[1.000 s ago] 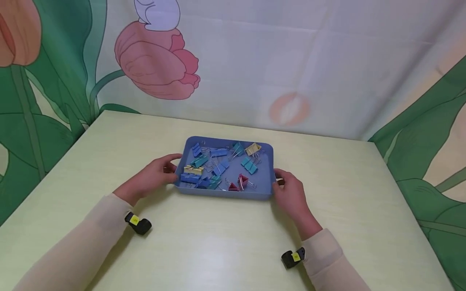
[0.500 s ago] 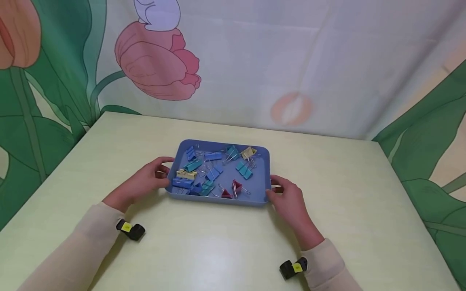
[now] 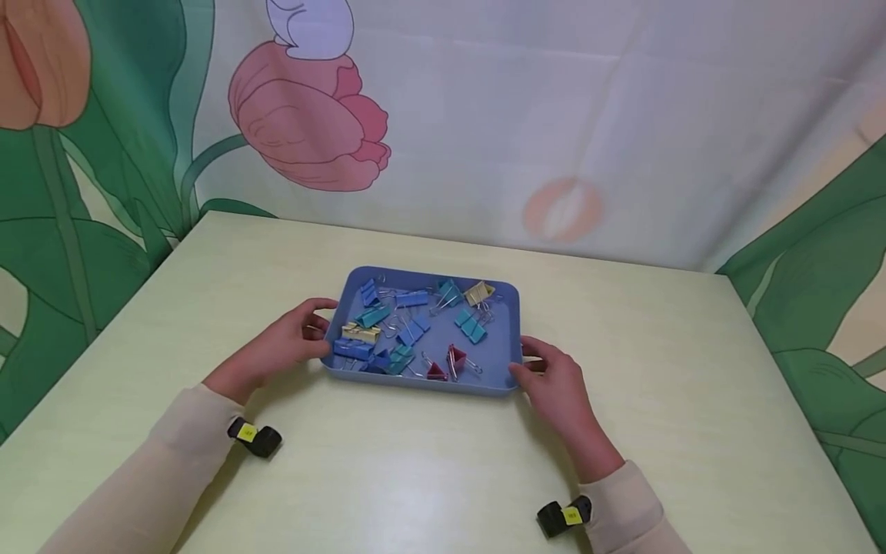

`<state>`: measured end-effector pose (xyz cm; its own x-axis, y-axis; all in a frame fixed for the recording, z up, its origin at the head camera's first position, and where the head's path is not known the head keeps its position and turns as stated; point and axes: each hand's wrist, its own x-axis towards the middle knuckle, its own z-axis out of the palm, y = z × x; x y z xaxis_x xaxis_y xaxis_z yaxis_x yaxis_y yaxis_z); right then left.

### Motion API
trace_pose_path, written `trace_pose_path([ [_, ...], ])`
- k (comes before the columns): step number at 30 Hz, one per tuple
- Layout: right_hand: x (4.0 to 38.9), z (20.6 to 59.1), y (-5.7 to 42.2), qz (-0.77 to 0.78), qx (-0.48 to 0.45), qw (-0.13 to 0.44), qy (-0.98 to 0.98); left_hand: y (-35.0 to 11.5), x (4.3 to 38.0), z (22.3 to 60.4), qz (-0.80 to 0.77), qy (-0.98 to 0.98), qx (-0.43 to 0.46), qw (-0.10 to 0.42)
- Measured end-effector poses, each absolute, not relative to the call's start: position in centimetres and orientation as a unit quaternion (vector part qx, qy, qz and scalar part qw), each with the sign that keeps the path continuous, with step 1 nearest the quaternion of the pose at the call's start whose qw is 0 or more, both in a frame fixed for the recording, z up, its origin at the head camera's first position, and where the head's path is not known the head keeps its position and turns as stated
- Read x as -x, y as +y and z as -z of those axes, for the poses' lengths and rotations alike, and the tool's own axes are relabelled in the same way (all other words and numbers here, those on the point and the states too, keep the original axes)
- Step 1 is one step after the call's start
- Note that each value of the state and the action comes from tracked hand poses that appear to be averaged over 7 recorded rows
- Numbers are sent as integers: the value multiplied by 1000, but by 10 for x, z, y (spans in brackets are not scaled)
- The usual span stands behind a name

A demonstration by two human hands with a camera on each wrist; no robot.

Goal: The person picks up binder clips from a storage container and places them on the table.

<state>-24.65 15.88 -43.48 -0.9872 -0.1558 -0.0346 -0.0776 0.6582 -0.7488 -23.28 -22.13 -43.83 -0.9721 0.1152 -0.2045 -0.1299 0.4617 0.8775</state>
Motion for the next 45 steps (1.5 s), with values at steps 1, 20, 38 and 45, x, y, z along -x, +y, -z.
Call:
trace_pose_path([
  [1,247,435,159,408,64,47,909,-221,233,439,-519,847,2,118],
  [20,248,424,148,336,112,-114,928,-215,245,435,-403,911,32,80],
  [38,244,416,116,319,151,-115,929,-207,262,419,-151,988,-30,4],
  [45,239,414,98,322,178,-89,926,-206,260,419,-82,996,-28,-12],
])
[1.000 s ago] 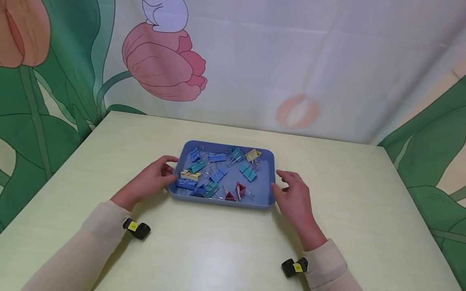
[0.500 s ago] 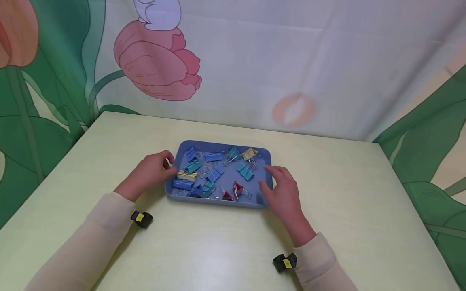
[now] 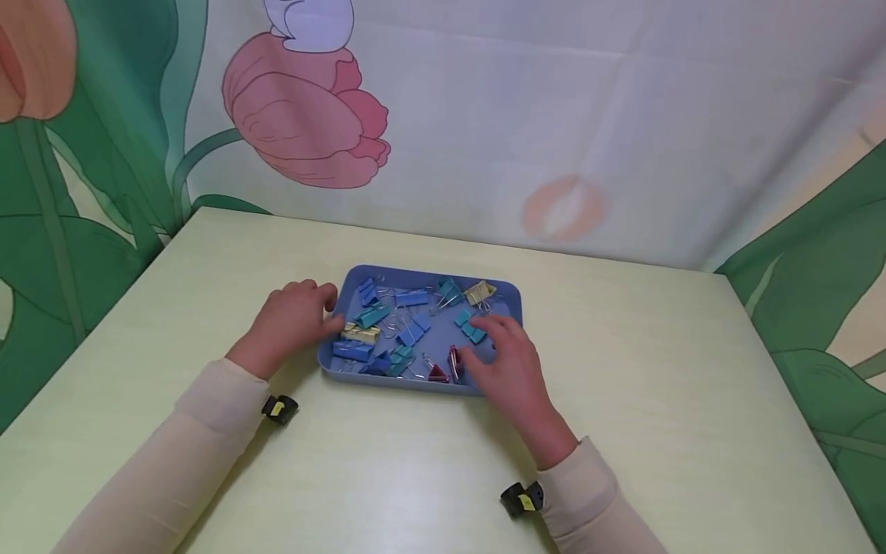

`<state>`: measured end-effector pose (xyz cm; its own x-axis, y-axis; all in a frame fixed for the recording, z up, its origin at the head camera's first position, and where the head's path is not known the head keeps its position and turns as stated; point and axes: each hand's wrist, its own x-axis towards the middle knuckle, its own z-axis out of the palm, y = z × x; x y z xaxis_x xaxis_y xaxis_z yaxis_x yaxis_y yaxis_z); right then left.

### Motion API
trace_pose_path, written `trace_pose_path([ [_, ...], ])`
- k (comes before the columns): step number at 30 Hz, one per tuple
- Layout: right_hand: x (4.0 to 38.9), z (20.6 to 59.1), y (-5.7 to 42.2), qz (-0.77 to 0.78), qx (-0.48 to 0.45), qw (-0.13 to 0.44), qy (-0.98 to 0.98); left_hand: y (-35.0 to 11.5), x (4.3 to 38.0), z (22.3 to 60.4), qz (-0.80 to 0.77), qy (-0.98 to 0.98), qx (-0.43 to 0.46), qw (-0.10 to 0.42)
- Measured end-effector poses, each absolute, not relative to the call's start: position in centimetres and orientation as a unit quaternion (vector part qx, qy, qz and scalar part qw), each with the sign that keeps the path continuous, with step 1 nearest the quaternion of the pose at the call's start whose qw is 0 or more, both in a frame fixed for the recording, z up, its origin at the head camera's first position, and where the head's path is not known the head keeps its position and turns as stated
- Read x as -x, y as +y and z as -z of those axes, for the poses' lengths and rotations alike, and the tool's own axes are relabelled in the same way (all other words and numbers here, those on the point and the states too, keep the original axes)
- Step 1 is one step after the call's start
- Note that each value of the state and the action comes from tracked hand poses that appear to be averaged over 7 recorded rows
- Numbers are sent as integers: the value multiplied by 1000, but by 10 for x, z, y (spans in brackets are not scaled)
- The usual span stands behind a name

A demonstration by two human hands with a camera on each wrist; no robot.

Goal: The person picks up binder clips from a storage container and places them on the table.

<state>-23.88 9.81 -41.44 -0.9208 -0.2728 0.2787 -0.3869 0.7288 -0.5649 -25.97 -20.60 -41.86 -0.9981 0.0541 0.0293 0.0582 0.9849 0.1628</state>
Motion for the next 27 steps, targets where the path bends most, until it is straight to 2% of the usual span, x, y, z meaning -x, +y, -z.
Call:
trace_pose_path([
  [14,234,418,85,-280,-186,41,-941,-204,254,418,63,-998,20,21],
  [27,239,427,85,-253,-196,33,-947,-204,254,418,56,-998,23,24],
])
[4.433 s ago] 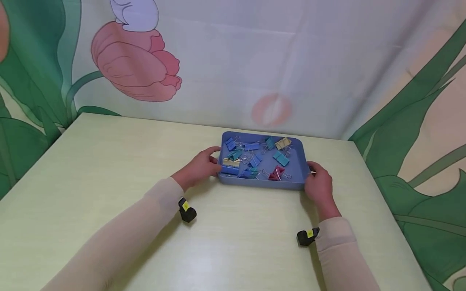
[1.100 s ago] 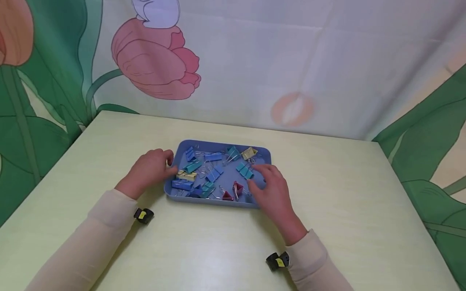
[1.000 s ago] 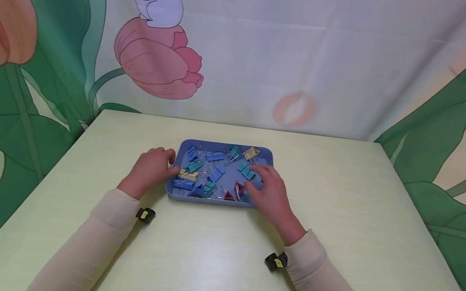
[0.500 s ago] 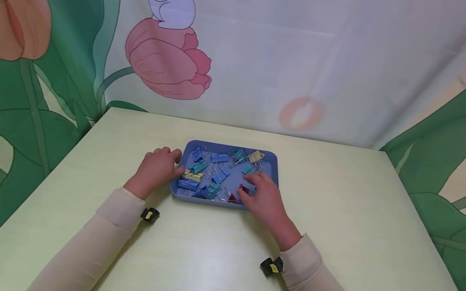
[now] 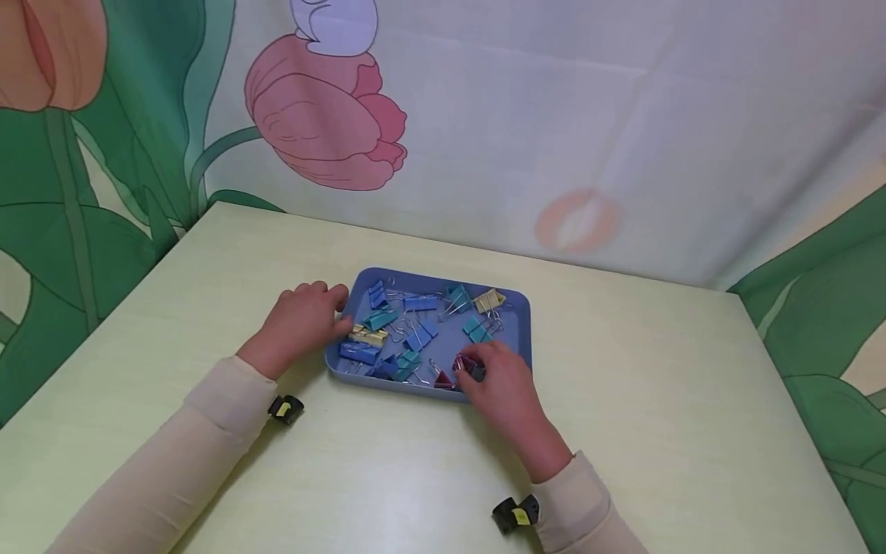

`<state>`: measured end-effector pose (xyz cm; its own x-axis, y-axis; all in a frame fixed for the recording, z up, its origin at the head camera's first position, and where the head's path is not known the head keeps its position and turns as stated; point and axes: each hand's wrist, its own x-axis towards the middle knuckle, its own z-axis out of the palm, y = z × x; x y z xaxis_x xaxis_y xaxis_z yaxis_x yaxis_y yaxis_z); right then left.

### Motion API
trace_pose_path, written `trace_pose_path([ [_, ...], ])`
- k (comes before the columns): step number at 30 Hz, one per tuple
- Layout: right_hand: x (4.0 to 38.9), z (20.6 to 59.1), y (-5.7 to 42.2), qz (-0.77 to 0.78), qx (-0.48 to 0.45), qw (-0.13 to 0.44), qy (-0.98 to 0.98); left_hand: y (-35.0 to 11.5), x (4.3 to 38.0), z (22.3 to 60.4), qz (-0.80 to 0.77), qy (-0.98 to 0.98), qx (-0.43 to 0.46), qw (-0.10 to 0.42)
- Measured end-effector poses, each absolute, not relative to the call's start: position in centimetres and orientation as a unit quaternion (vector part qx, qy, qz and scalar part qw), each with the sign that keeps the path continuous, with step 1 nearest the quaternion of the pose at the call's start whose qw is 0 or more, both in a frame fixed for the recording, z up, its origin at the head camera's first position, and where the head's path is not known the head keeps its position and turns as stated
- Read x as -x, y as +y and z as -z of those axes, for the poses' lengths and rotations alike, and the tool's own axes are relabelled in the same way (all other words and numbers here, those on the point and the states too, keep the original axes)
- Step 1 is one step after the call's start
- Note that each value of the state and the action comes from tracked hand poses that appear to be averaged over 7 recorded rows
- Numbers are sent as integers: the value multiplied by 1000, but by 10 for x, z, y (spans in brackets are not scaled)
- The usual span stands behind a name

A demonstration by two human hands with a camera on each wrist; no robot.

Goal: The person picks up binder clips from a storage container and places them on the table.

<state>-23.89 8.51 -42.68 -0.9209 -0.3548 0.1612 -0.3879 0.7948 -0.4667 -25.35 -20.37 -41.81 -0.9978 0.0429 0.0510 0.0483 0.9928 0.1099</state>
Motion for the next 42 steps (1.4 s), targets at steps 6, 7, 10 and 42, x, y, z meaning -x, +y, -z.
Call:
trace_pose_path([
  [6,239,427,86,-253,-198,39,-946,-203,252,416,60,-998,23,27],
  [7,239,427,86,-254,-196,37,-946,-202,252,416,61,-998,23,27],
  [10,239,427,86,-254,-192,33,-947,-202,252,416,60,-998,23,25],
  [42,257,389,135,-280,-150,121,-940,-198,260,422,91,-995,22,21],
])
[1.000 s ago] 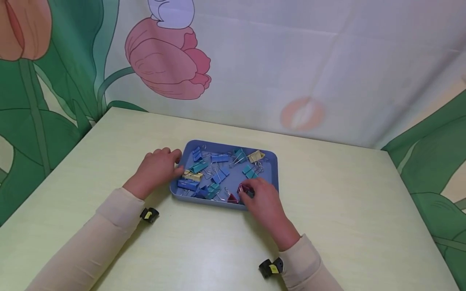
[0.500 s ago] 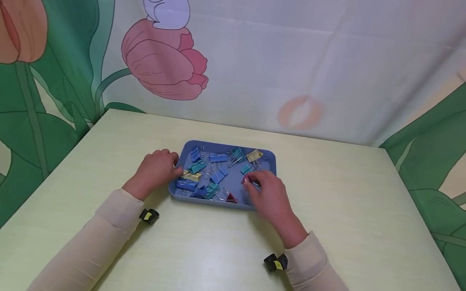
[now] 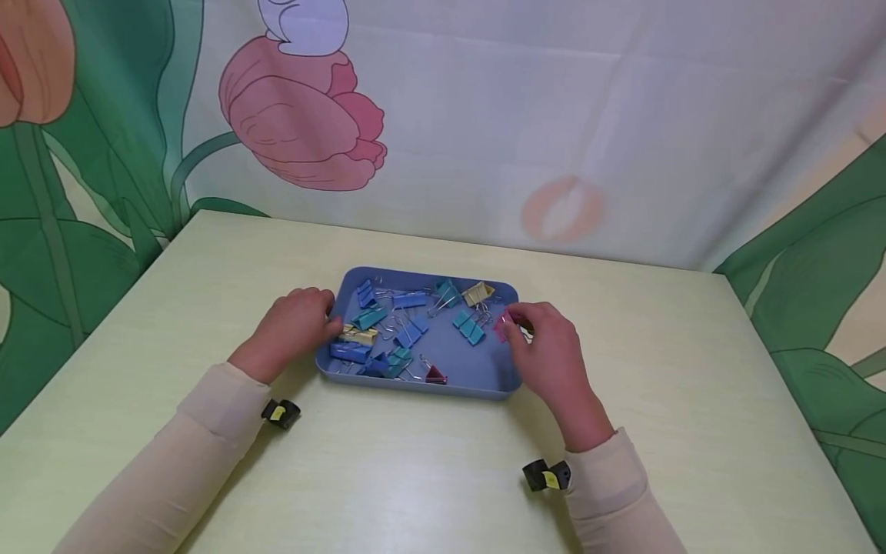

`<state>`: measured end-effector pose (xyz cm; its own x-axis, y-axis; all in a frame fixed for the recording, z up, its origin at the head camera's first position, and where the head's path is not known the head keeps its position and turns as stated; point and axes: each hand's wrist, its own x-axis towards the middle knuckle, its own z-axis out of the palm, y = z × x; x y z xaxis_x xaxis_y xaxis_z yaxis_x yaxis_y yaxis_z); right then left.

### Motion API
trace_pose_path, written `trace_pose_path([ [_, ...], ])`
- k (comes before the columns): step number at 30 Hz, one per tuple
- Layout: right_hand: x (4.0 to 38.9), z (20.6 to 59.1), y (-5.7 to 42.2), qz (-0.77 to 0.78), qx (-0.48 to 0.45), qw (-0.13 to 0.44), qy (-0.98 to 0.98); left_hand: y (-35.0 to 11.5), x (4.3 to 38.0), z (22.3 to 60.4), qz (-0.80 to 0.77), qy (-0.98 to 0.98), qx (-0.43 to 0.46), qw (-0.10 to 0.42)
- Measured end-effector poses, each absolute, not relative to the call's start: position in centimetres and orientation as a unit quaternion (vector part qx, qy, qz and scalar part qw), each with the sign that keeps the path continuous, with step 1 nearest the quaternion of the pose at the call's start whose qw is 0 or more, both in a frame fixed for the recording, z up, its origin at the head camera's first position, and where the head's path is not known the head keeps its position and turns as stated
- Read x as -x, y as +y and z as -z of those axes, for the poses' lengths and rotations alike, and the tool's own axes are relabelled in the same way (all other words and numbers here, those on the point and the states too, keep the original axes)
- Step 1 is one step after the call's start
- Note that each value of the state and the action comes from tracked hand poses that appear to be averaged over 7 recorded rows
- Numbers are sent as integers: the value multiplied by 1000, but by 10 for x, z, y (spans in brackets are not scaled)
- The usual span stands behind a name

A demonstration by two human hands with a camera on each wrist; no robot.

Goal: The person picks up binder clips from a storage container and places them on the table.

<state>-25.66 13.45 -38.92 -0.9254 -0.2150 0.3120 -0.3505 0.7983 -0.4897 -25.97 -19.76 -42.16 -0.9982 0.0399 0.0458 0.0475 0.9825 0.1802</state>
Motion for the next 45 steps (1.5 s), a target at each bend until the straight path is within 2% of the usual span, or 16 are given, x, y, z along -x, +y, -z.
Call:
trace_pose_path([
  [19,277,402,161,-269,-91,129,-950,-198,260,422,94,-995,31,24],
  [32,286,420,168,-260,-85,88,-958,-198,261,422,96,-994,35,26],
  [41,290,424,173,-274,-72,31,-958,-198,261,422,97,-994,35,22],
  [45,291,425,174,-278,-72,30,-957,-197,261,421,96,-995,33,18],
])
